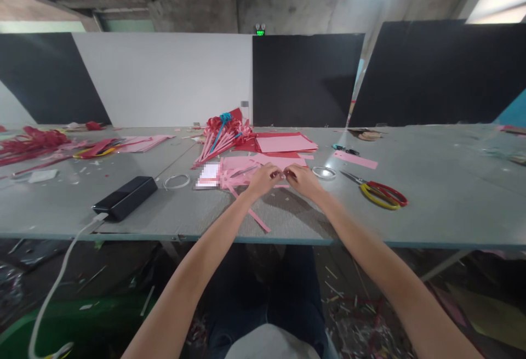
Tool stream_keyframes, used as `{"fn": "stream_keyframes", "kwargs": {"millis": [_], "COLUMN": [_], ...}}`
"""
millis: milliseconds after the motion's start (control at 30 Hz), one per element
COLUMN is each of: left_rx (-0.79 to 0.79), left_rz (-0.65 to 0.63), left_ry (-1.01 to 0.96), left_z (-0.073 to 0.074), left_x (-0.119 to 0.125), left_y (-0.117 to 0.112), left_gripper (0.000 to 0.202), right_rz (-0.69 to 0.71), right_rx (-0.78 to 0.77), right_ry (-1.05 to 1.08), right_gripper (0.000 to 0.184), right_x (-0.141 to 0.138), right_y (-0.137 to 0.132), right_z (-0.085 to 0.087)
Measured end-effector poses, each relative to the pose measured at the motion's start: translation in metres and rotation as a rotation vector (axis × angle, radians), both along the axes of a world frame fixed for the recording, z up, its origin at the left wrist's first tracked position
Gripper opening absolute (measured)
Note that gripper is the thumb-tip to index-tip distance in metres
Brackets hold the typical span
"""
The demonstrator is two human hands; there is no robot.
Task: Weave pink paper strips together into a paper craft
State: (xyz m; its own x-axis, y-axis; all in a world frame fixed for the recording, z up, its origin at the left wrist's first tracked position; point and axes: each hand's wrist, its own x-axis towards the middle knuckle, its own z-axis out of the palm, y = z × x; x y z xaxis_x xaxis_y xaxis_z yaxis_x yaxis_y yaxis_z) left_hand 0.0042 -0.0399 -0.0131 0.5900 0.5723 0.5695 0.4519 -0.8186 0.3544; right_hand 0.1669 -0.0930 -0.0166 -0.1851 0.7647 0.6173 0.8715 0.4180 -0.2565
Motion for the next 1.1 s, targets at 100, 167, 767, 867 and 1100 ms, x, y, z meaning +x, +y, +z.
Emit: {"fn": "stream_keyframes", "kwargs": {"millis": [100, 167, 767, 867, 1100], "left_rx": [-0.012, -0.018, -0.002, 0.014, 0.028], "left_rz": [0.008, 0.016, 0.196, 0.189, 0.202], "left_ry": [-0.001, 0.008, 0.022, 0.024, 0.094], "left_z": [0.0, 0.001, 0.006, 0.008, 0.008], "left_x": [0.0, -0.001, -0.002, -0.003, -0.002], "left_y": [0.0, 0.0, -0.01, -0.014, -0.011], "left_gripper": [0.018, 0.017, 0.019, 0.017, 0.017], "right_rz": [0.029, 0.046, 0.001, -0.021, -0.02], "right_rx": [-0.008, -0.021, -0.062, -0.075, -0.04], "right_ry": [0.034, 0.042, 0.018, -0.001, -0.038], "right_gripper": [0.02, 0.018, 0.019, 0.02, 0.019], "right_x": [0.001, 0.002, 0.001, 0.0, -0.002], "right_y": [0.001, 0.001, 0.001, 0.0, -0.001], "right_z": [0.0, 0.001, 0.003, 0.002, 0.001]}}
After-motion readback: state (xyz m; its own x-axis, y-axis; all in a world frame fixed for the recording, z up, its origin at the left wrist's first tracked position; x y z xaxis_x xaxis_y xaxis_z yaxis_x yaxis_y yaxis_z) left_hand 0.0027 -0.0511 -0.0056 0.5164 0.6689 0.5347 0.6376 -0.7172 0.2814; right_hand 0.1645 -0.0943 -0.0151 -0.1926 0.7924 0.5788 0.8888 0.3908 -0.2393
